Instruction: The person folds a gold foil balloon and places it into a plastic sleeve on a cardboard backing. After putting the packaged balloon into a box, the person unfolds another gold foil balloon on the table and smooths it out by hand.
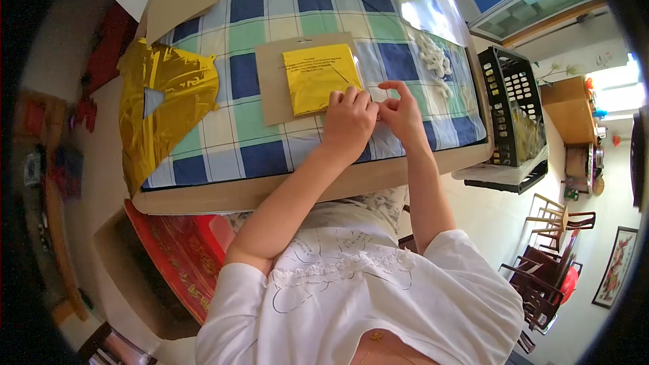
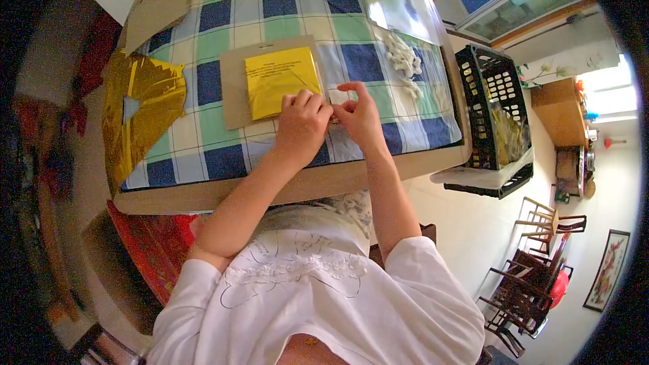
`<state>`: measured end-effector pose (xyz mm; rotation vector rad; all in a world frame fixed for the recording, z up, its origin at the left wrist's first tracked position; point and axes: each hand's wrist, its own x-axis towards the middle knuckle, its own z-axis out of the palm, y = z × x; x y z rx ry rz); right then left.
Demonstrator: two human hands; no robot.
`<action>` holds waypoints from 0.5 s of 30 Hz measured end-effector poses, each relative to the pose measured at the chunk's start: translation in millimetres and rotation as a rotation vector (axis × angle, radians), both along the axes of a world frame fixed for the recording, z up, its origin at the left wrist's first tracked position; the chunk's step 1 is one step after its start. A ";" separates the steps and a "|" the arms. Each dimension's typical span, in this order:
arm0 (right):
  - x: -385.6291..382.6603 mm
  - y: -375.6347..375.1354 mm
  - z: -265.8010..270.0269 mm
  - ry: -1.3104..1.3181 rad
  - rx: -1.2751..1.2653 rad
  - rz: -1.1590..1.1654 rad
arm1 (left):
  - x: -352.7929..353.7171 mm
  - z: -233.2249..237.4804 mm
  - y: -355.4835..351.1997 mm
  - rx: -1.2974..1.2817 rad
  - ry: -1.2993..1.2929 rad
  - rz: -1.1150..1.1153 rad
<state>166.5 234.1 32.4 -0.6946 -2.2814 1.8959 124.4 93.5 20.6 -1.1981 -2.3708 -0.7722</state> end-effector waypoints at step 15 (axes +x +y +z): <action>2.2 3.2 -8.8 0.067 0.115 0.002 | 0.7 18.4 -25.6 0.309 -0.578 -0.054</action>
